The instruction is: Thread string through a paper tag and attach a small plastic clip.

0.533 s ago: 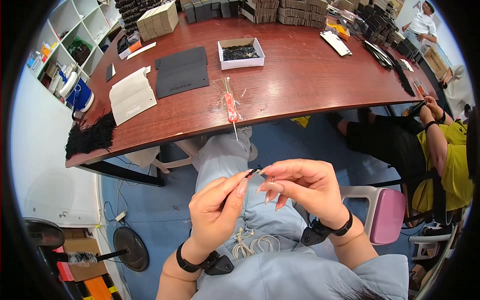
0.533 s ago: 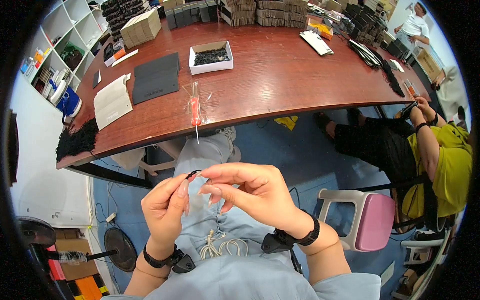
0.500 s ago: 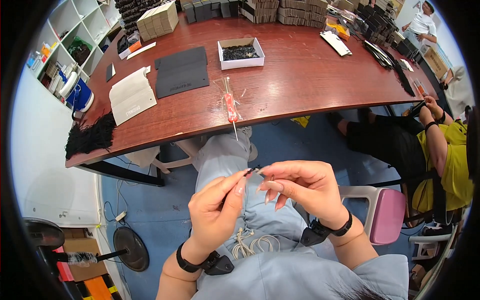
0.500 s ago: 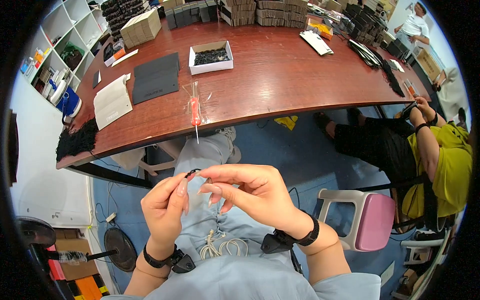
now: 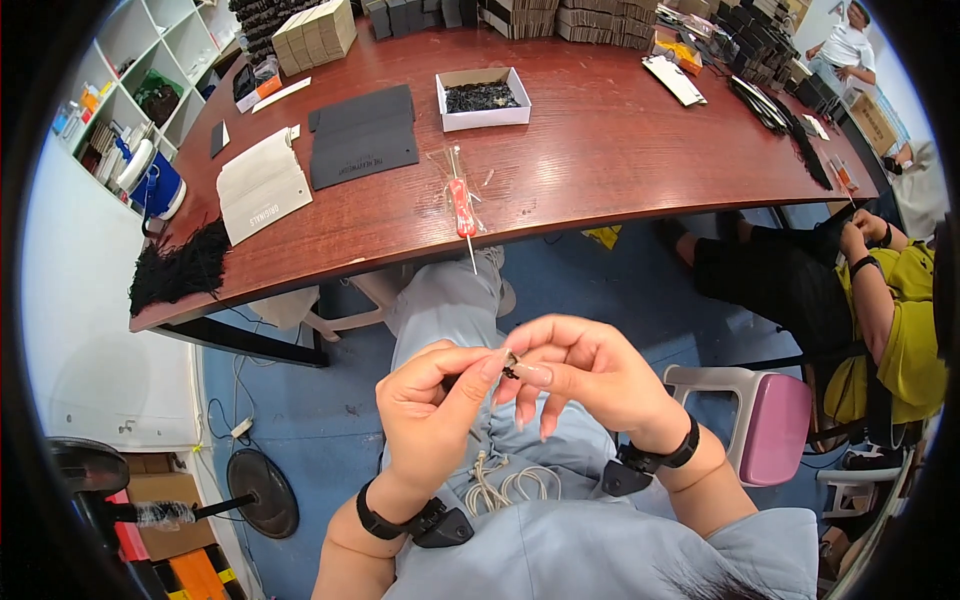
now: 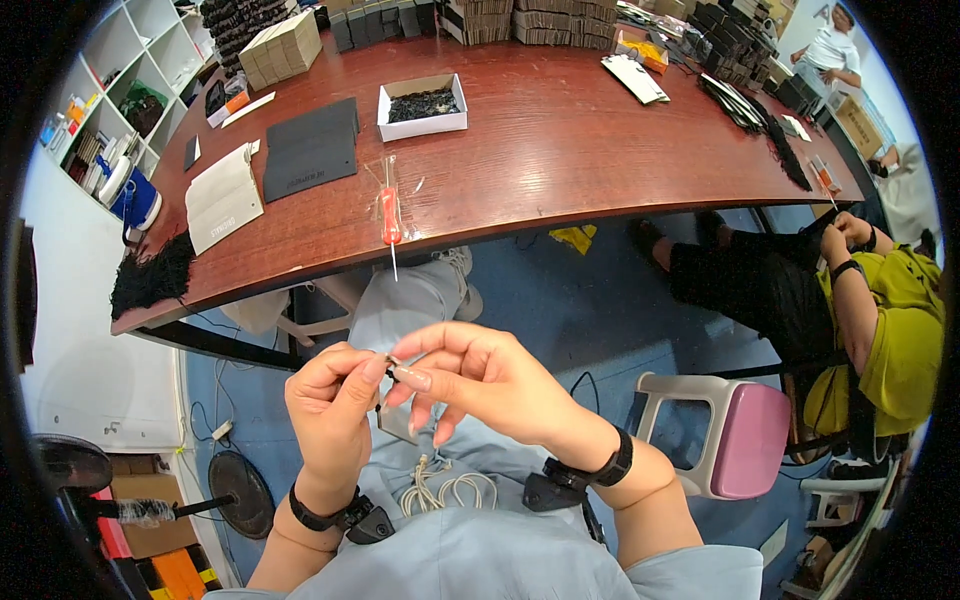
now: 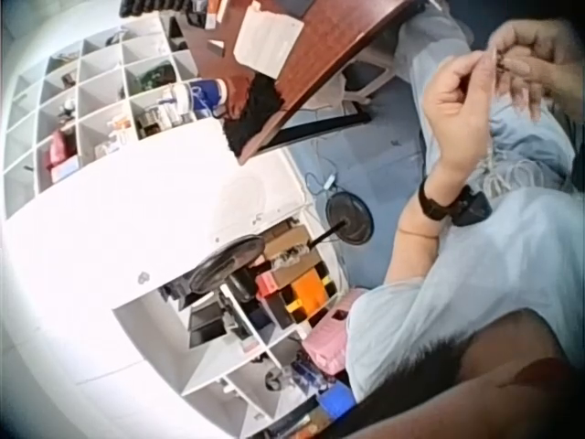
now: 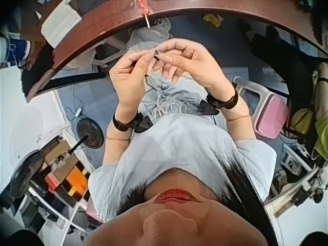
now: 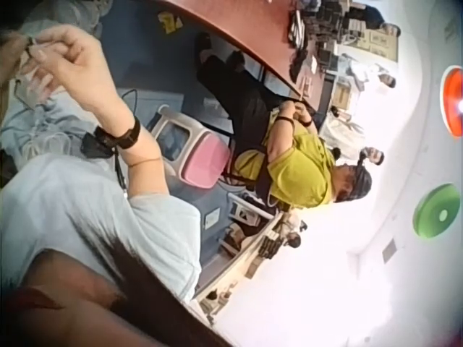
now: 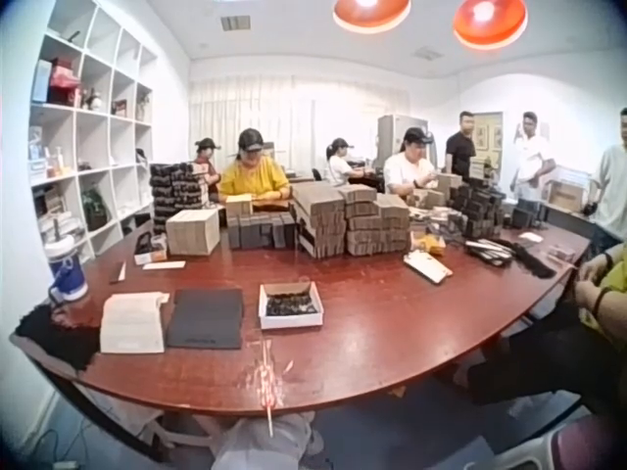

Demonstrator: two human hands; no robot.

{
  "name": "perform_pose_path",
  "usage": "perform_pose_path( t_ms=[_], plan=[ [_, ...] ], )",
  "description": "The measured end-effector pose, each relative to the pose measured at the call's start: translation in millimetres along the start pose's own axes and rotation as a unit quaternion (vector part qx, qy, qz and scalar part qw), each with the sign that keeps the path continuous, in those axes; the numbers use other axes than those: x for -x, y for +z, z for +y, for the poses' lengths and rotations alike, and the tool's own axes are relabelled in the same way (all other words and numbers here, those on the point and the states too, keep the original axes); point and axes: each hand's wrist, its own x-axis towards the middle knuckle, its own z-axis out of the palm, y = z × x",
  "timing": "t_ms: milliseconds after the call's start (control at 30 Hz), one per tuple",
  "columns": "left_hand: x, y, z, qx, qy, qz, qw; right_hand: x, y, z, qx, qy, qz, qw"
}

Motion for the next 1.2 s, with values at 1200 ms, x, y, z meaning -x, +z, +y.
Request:
perform_pose_path(
  t_ms=[1200],
  plan=[
    [5, 11, 15, -0.363, 0.173, -0.070, 0.913, 12, -11, -2, 0.518, -0.318, 0.067, 0.791]
  ],
)
